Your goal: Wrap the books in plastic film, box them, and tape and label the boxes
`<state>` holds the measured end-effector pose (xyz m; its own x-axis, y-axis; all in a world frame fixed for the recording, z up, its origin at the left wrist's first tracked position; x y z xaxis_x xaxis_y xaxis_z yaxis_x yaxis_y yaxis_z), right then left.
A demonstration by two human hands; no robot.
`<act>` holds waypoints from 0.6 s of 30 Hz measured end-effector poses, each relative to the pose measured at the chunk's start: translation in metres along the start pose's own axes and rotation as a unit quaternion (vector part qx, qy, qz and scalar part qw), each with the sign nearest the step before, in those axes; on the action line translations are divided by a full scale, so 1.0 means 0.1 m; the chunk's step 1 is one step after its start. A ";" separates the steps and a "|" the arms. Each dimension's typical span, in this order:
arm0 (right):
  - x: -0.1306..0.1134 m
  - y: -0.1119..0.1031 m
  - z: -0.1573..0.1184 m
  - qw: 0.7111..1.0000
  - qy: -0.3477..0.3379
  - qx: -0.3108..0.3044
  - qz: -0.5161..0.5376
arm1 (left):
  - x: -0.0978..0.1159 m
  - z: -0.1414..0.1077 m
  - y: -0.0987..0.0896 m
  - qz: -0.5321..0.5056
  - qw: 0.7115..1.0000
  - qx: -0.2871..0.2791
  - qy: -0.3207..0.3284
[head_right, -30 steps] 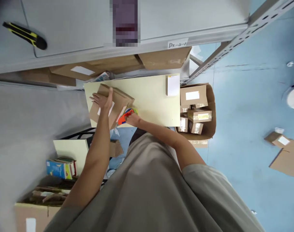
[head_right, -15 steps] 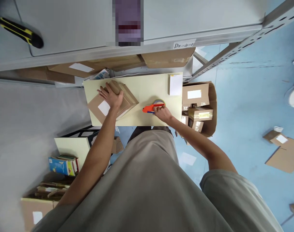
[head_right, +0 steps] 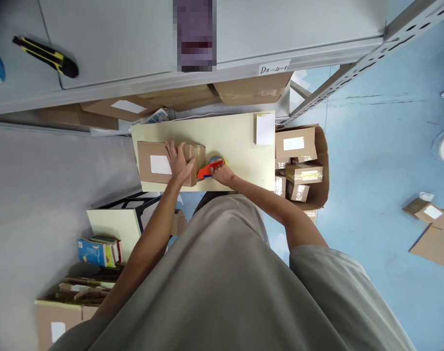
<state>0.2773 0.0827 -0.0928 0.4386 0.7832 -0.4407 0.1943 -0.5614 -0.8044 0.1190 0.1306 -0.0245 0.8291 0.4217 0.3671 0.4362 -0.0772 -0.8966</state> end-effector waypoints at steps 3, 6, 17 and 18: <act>-0.24 0.06 0.05 0.999 -0.041 -0.002 -0.003 | 0.08 -0.24 0.07 0.003 0.999 -0.010 0.034; -0.38 0.10 0.05 0.998 -0.067 -0.003 -0.005 | 0.15 -0.45 0.14 0.011 0.998 -0.018 0.060; 0.86 -0.07 -0.88 0.997 0.066 -0.012 -0.025 | 0.25 -0.63 0.20 0.016 0.996 -0.058 0.067; 0.99 -0.18 -0.90 0.996 0.084 0.004 -0.023 | 0.25 -0.64 0.19 0.015 0.996 -0.057 0.067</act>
<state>0.3960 0.1460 -0.0865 0.5707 0.7513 -0.3315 0.2097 -0.5236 -0.8258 0.1703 0.0820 -0.0171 0.8788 0.2935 0.3763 0.4400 -0.1929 -0.8770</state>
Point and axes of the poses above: each hand's wrist, its own z-axis towards the middle knuckle, its own y-axis out of the palm, x = y × z, the point moved 8 cm from there along z, towards the middle knuckle, and after that the axes turned 8 degrees about -y, right-handed, at the moved point
